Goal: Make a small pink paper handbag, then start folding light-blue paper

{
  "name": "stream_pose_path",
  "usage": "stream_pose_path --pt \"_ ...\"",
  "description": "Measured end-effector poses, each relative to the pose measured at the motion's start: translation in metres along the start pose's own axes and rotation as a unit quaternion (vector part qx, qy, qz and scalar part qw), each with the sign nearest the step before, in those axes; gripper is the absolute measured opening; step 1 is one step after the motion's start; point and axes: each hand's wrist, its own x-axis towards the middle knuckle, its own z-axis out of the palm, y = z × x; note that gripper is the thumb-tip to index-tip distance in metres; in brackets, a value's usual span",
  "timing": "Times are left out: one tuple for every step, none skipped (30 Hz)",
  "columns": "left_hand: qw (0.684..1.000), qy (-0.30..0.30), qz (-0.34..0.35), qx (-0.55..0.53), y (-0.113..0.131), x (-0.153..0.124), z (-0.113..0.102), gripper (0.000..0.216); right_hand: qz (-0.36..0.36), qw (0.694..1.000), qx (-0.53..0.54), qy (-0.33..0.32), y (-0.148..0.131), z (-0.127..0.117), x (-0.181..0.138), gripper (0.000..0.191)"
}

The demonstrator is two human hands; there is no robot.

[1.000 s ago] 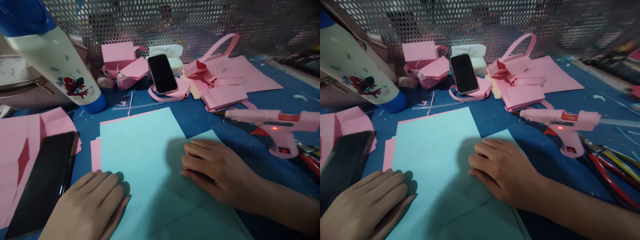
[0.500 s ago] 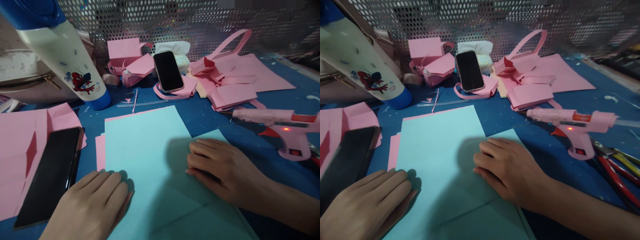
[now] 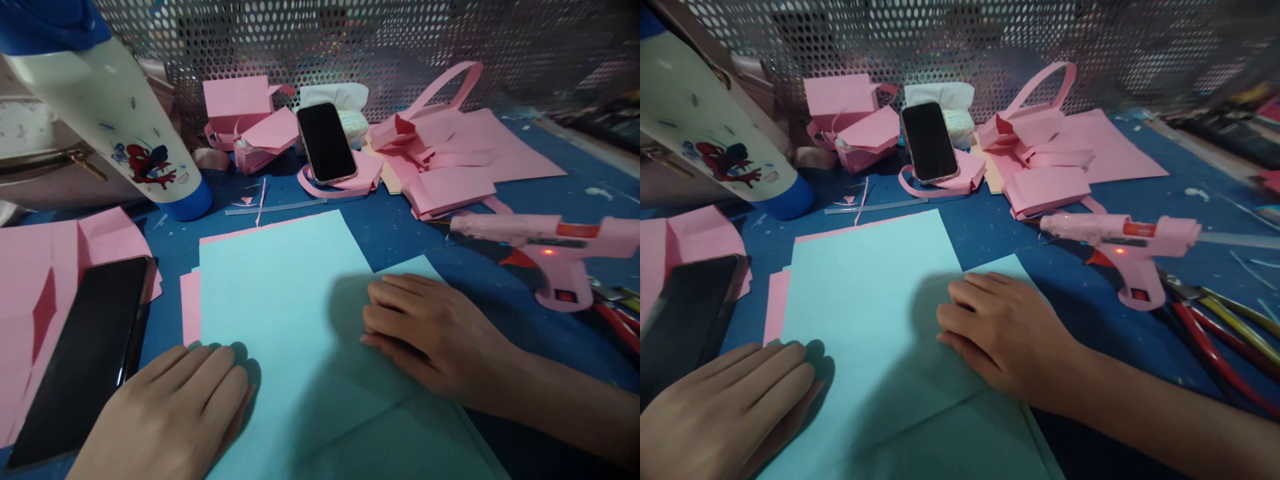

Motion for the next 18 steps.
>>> stream_pose_path --pt "1.000 -0.002 -0.003 -0.003 0.000 0.000 0.000 0.023 -0.002 1.000 -0.002 0.002 0.000 0.000 0.000 0.029" --pt "1.000 -0.002 -0.005 -0.004 0.000 0.000 0.000 0.024 -0.002 1.000 -0.003 0.003 0.000 0.000 0.000 0.029" --pt "1.000 -0.004 -0.006 -0.005 0.000 0.001 -0.001 0.024 -0.003 1.000 -0.003 0.006 0.000 0.000 0.000 0.029" --pt "1.000 -0.003 -0.004 -0.003 0.000 0.001 -0.001 0.024 -0.002 1.000 -0.003 0.007 0.000 0.000 0.000 0.029" --pt "1.000 -0.003 -0.002 0.000 0.000 0.001 -0.001 0.024 -0.002 1.000 -0.003 0.008 -0.001 0.000 0.000 0.030" --pt "1.000 -0.002 0.000 0.005 0.000 0.000 -0.001 0.023 0.000 1.000 -0.004 0.007 -0.001 0.000 0.000 0.029" --pt "1.000 -0.001 0.002 0.009 0.000 0.000 0.000 0.023 0.000 1.000 -0.004 0.007 -0.001 0.000 0.000 0.029" --pt "1.000 -0.003 0.003 0.012 0.000 -0.001 0.000 0.023 -0.002 1.000 -0.005 0.007 -0.001 0.000 0.000 0.029" --pt "1.000 -0.009 0.003 0.015 0.000 -0.001 0.000 0.023 -0.004 1.000 -0.006 0.007 -0.001 0.000 0.000 0.029" --pt "1.000 -0.015 0.004 0.017 0.000 -0.002 0.000 0.024 -0.005 1.000 -0.006 0.006 -0.001 0.000 0.000 0.030" --pt "1.000 -0.018 0.005 0.021 0.001 -0.001 -0.001 0.025 -0.006 1.000 -0.007 0.005 -0.001 0.000 0.000 0.030" --pt "0.999 -0.019 0.007 0.027 0.003 -0.001 -0.002 0.027 -0.008 1.000 -0.008 0.005 -0.001 0.000 0.000 0.030" --pt "0.999 -0.019 0.007 0.037 0.005 0.000 -0.005 0.029 -0.009 1.000 -0.009 0.005 -0.001 0.000 0.000 0.030" --pt "0.999 -0.014 0.005 0.051 0.008 0.002 -0.007 0.029 -0.009 1.000 -0.010 0.006 -0.001 0.000 0.000 0.030" --pt "0.998 -0.010 0.002 0.063 0.012 0.004 -0.009 0.031 -0.011 1.000 -0.011 0.008 -0.001 0.000 0.001 0.030" --pt "0.997 -0.007 -0.001 0.071 0.015 0.007 -0.011 0.036 -0.012 1.000 -0.012 0.010 -0.001 -0.001 0.001 0.030" --pt "0.998 -0.008 -0.003 0.068 0.019 0.009 -0.012 0.043 -0.011 1.000 -0.013 0.009 -0.002 -0.001 0.002 0.030" --pt "0.998 -0.013 -0.001 0.054 0.022 0.011 -0.012 0.050 -0.010 1.000 -0.016 0.009 -0.002 -0.001 0.002 0.029"
